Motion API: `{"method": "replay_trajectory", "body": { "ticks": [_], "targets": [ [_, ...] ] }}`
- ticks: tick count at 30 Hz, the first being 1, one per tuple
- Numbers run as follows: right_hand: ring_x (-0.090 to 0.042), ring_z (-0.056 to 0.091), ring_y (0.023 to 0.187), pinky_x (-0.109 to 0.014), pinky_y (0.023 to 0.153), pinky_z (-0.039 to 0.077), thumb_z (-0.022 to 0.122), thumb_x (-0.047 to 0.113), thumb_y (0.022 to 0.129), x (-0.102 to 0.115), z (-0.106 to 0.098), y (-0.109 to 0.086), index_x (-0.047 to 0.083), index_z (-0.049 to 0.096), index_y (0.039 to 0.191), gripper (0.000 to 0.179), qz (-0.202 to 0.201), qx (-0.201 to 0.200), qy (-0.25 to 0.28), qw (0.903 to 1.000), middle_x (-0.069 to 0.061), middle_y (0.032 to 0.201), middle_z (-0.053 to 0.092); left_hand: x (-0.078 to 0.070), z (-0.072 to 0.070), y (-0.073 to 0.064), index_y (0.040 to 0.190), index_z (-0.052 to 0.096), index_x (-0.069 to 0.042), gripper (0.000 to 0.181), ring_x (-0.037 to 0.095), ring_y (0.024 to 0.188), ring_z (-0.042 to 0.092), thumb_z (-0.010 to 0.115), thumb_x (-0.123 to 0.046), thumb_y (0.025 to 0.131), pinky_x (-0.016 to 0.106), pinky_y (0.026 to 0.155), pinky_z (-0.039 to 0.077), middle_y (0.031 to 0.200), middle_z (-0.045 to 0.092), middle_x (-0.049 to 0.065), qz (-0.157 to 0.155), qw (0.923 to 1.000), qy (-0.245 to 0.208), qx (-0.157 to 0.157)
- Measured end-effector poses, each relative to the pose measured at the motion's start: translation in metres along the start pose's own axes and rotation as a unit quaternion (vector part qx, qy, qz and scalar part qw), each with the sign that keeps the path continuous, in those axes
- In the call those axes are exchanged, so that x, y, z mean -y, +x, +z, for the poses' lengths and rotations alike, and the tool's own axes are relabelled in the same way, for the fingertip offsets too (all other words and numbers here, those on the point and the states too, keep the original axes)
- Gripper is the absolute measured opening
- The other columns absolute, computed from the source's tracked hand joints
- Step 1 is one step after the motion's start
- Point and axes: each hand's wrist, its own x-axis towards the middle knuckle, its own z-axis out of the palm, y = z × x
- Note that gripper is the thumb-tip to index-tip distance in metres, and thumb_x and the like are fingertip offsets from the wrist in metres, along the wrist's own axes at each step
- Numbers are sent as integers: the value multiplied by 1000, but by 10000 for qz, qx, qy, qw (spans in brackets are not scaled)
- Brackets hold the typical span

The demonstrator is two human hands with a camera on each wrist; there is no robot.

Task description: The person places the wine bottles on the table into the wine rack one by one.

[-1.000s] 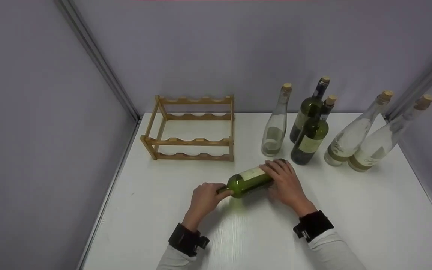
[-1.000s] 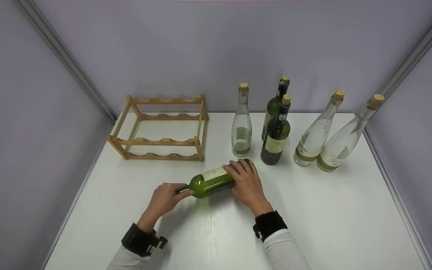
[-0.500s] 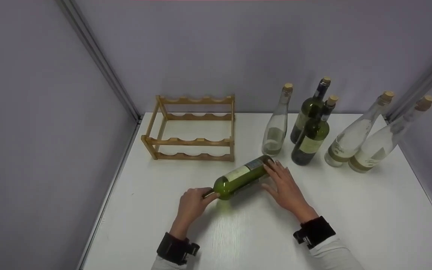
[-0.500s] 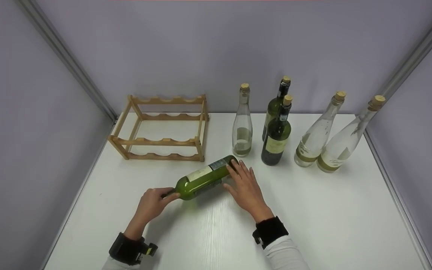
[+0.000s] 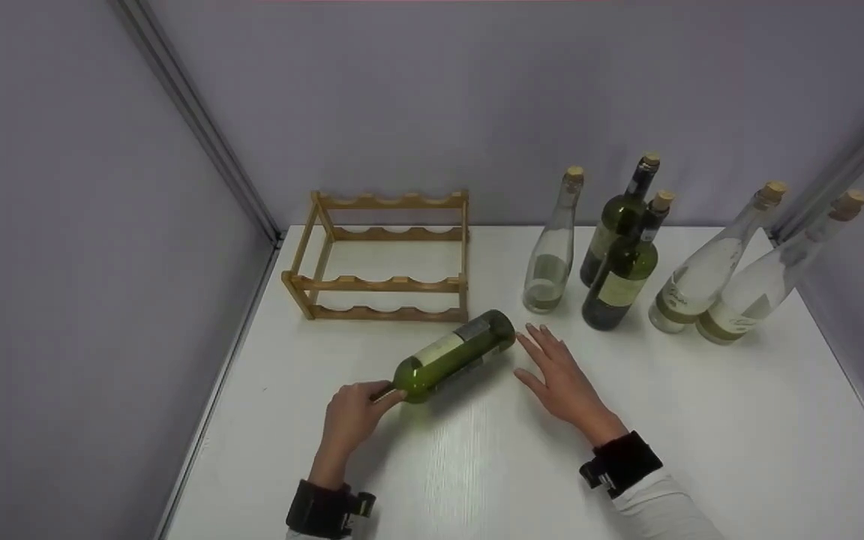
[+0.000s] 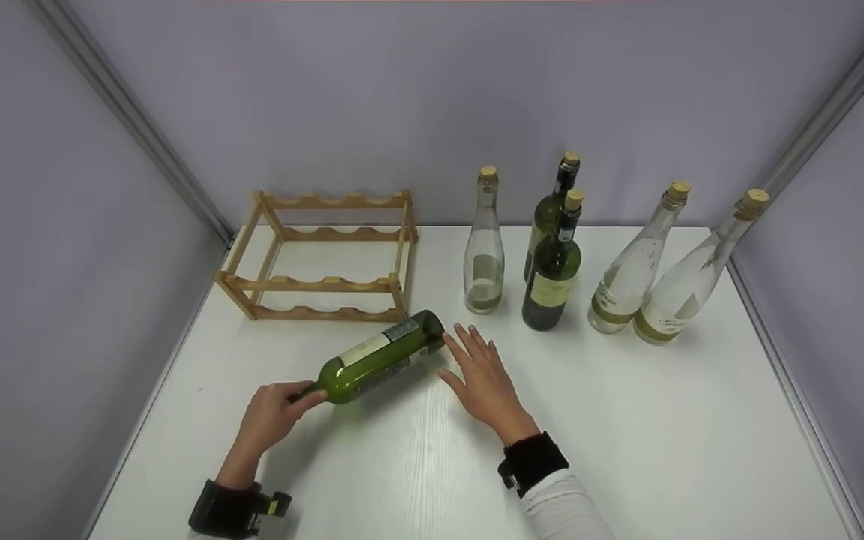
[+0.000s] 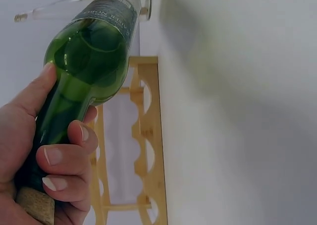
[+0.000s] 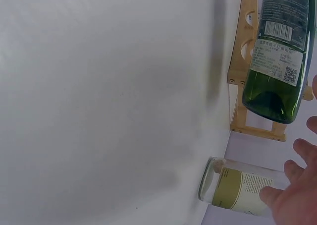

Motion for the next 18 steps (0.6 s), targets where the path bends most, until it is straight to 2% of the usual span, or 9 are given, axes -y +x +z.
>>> {"method": "replay_trajectory", "body": {
  "ticks": [6,11,14,18],
  "targets": [
    [-28,15,147,-52,115,13,57,35,101,6,6,3,14,36,153,60,27,183,-9,9998,-7,160,25,12,-14,-6,108,76,-9,55,21,92,69,65,-58,86,41,73,54,102,73,6,-527,9985,-138,54],
    [-27,15,147,-51,115,14,56,36,101,9,9,2,14,35,153,60,-5,246,3,9997,-8,159,26,20,-23,-11,110,75,-9,58,17,86,68,66,-60,85,39,70,53,99,74,4,-1053,9942,-96,176],
    [-30,16,147,-53,115,16,56,36,101,10,11,2,14,36,153,60,-85,228,-19,9997,-9,159,27,25,-30,-14,110,75,-9,58,16,82,67,66,-60,85,38,68,53,97,74,5,-1199,9927,-10,118],
    [-32,18,146,-55,114,17,56,35,101,11,12,2,14,36,153,60,-152,189,-26,9997,-11,158,28,33,-41,-18,110,75,-6,58,17,78,67,68,-58,85,39,66,53,95,74,6,-1188,9927,150,-119]
  ]
}}
